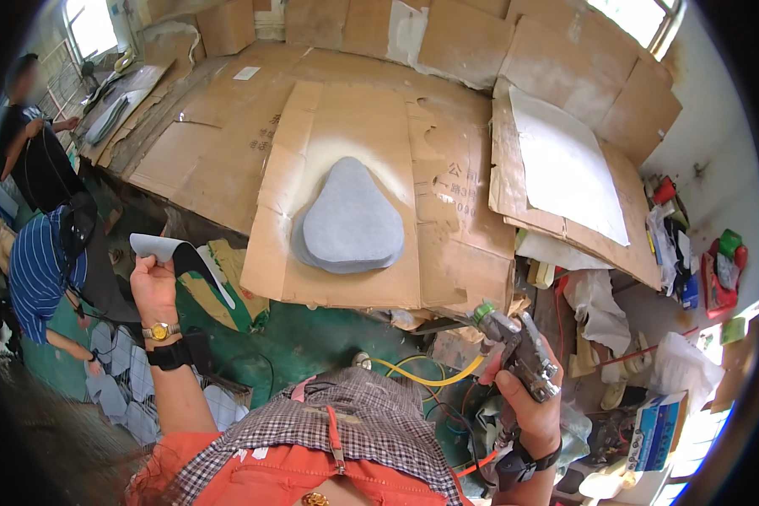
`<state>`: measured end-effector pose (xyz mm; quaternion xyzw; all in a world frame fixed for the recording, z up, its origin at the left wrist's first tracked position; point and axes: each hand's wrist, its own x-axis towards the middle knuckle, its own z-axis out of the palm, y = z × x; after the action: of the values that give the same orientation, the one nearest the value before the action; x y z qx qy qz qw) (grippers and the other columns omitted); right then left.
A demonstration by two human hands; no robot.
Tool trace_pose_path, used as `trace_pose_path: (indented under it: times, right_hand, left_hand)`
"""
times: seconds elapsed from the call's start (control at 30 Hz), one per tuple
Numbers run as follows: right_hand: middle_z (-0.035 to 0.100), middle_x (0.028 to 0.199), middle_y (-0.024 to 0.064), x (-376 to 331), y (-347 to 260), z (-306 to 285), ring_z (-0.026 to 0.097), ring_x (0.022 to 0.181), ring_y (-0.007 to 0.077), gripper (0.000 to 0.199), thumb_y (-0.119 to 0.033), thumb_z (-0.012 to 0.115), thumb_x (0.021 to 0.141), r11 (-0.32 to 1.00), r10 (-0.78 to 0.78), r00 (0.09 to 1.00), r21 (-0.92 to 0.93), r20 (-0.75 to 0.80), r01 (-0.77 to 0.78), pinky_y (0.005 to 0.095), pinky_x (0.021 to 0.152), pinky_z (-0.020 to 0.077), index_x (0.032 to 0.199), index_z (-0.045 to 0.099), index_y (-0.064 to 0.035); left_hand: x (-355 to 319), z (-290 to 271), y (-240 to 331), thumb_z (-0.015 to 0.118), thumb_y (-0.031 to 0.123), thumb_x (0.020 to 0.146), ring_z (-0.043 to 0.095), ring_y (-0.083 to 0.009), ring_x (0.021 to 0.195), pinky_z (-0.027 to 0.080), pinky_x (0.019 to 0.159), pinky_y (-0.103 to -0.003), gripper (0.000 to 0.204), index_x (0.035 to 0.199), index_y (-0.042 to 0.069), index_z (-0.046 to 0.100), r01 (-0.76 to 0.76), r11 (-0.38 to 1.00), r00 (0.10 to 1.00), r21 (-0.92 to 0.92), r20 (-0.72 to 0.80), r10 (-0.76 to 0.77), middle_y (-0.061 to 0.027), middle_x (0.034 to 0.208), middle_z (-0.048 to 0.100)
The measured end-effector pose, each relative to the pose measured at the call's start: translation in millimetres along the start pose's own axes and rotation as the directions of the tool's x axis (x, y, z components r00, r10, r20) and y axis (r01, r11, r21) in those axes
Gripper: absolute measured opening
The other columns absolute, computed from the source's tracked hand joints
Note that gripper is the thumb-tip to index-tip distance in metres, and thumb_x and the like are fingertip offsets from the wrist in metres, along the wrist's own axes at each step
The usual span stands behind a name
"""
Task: The person repeatedly picks up gray, heart-shaped parts from a metal rack and places them onto a cardboard surface. They then use a spray gun to coat the parts with gray paint before returning them to the rack. This cycle is performed multiple times in a workshop environment.
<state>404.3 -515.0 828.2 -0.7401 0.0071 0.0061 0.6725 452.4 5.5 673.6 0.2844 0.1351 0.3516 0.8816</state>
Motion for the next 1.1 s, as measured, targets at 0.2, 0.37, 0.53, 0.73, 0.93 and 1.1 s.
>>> trace_pose_path:
  times: [0.2, 0.37, 0.53, 0.73, 0.93, 1.1]
  right_hand:
    - [0.06, 0.083, 0.009, 0, 5, -17, 0.059, 0.071, 0.0147, 0.062, -0.015, 0.07, 0.076, 0.998, 0.049, 0.987, -0.034, 0.15, -0.044, 0.0276, 0.067, 0.0487, 0.128, 0.043, 0.0045]
    - [0.061, 0.083, 0.0097, -1, 8, -25, 0.059, 0.073, 0.0148, 0.063, -0.01, 0.069, 0.076, 0.999, 0.041, 0.984, -0.026, 0.171, -0.037, 0.0279, 0.067, 0.0486, 0.13, 0.042, 0.0034]
    - [0.06, 0.084, 0.0097, 8, 8, -23, 0.059, 0.073, 0.0152, 0.062, -0.01, 0.068, 0.075, 0.999, 0.038, 0.992, 0.003, 0.12, -0.038, 0.0289, 0.068, 0.0485, 0.13, 0.041, 0.0031]
    - [0.061, 0.092, 0.0129, -4, 13, -37, 0.06, 0.074, 0.0163, 0.063, -0.011, 0.07, 0.075, 0.996, 0.086, 0.993, -0.045, 0.084, -0.082, 0.0299, 0.067, 0.0492, 0.129, 0.042, 0.0043]
    - [0.062, 0.085, 0.0123, -1, 14, -42, 0.06, 0.071, 0.0169, 0.062, -0.014, 0.069, 0.075, 0.996, 0.085, 0.99, -0.04, 0.113, -0.081, 0.0296, 0.067, 0.049, 0.128, 0.043, 0.0057]
    - [0.062, 0.089, 0.0135, 18, 19, -36, 0.06, 0.073, 0.0175, 0.06, -0.008, 0.067, 0.075, 0.998, 0.036, 0.981, 0.04, 0.191, -0.045, 0.0293, 0.066, 0.0483, 0.129, 0.042, 0.0043]
  left_hand:
    - [-6, 18, 1, 0.041, -0.008, 0.08, 0.058, -0.0243, 0.098, 0.05, 0.09, -0.039, 0.037, 0.114, 0.002, 0.049, 0.013, 0.999, 0.997, 0.038, -0.075, -0.011, -0.0112, 0.109, 0.057]
    - [5, 11, -7, 0.04, -0.009, 0.079, 0.059, -0.0236, 0.095, 0.051, 0.088, -0.038, 0.037, 0.113, 0.004, 0.05, 0.017, 0.999, 1.0, 0.029, -0.001, -0.017, -0.0104, 0.106, 0.058]
    - [7, 18, -14, 0.04, -0.01, 0.079, 0.059, -0.0242, 0.097, 0.052, 0.085, -0.038, 0.037, 0.113, 0.003, 0.05, 0.022, 1.0, 0.999, 0.009, -0.038, -0.022, -0.0106, 0.105, 0.058]
    - [13, 21, -21, 0.04, -0.01, 0.079, 0.059, -0.0253, 0.098, 0.051, 0.088, -0.039, 0.039, 0.115, 0.002, 0.049, 0.018, 0.999, 1.0, 0.032, 0.021, -0.019, -0.0115, 0.108, 0.058]
    - [10, 29, -24, 0.04, -0.009, 0.079, 0.06, -0.025, 0.098, 0.052, 0.087, -0.038, 0.038, 0.115, 0.002, 0.049, 0.012, 0.999, 1.0, 0.036, 0.006, -0.012, -0.0111, 0.108, 0.058]
    - [13, 27, -24, 0.04, -0.009, 0.08, 0.059, -0.0244, 0.097, 0.052, 0.086, -0.038, 0.039, 0.116, 0.002, 0.049, -0.005, 0.999, 1.0, 0.036, 0.008, 0.005, -0.011, 0.108, 0.057]
